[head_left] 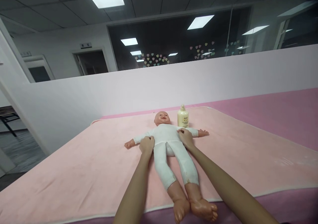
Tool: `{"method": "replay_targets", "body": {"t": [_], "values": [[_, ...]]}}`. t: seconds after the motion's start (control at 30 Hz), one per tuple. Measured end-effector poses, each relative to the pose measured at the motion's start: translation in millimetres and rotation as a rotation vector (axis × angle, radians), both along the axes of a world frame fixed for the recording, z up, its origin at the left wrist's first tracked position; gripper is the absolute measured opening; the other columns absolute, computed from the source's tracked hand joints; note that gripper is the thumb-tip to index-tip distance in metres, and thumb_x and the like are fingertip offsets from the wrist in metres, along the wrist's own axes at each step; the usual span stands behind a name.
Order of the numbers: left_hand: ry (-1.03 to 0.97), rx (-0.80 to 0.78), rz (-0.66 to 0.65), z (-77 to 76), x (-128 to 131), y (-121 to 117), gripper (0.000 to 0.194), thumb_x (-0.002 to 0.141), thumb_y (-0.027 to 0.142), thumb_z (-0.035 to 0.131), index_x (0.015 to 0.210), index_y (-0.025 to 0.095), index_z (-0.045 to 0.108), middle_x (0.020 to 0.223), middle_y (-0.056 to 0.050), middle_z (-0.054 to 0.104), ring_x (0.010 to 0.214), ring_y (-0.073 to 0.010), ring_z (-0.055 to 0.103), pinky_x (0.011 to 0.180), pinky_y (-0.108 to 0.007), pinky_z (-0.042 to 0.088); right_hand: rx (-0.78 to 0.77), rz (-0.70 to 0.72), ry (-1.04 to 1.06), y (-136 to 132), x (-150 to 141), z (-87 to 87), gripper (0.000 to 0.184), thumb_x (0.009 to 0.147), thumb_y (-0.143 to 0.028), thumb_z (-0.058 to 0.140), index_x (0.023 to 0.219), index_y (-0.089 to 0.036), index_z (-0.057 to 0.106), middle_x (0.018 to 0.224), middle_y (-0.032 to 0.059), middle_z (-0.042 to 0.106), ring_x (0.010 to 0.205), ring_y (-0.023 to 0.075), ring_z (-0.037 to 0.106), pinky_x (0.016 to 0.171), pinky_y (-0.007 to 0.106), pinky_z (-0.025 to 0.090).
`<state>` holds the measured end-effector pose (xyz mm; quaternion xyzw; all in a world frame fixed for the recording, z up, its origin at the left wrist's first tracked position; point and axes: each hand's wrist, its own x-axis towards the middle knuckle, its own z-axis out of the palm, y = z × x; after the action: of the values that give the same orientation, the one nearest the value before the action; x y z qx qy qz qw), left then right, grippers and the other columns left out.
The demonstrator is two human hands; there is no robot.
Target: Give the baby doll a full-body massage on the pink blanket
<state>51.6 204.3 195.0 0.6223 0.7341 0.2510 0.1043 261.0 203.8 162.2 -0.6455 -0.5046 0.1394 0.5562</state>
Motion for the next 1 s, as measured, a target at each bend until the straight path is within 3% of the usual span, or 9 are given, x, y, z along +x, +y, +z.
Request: {"method": "replay_targets", "body": {"t": [0.7, 1.0], "values": [[0.018, -0.005, -0.009, 0.2, 0.9, -0.8, 0.048, 0.087, 0.037, 0.028, 0.100, 0.013, 0.068, 0.102, -0.017, 0.068, 0.100, -0.0316, 0.062, 0.080, -0.041, 0.047, 0.019, 0.006, 0.072, 1.6, -2.9, -1.9, 0.023, 0.067, -0.028, 0.042, 0.070, -0.019, 0.063, 0.077, 0.0052, 0.068, 0.078, 0.0195, 0.060, 0.074, 0.029, 0.042], [0.008, -0.014, -0.005, 0.2, 1.0, -3.1, 0.047, 0.088, 0.036, 0.030, 0.100, 0.013, 0.069, 0.101, -0.018, 0.068, 0.099, -0.0320, 0.063, 0.080, -0.041, 0.047, -0.006, 0.012, 0.044, 3.3, -0.7, -3.1, 0.023, 0.068, -0.028, 0.043, 0.073, -0.019, 0.064, 0.082, 0.0060, 0.069, 0.081, 0.0204, 0.060, 0.077, 0.030, 0.042]]}}
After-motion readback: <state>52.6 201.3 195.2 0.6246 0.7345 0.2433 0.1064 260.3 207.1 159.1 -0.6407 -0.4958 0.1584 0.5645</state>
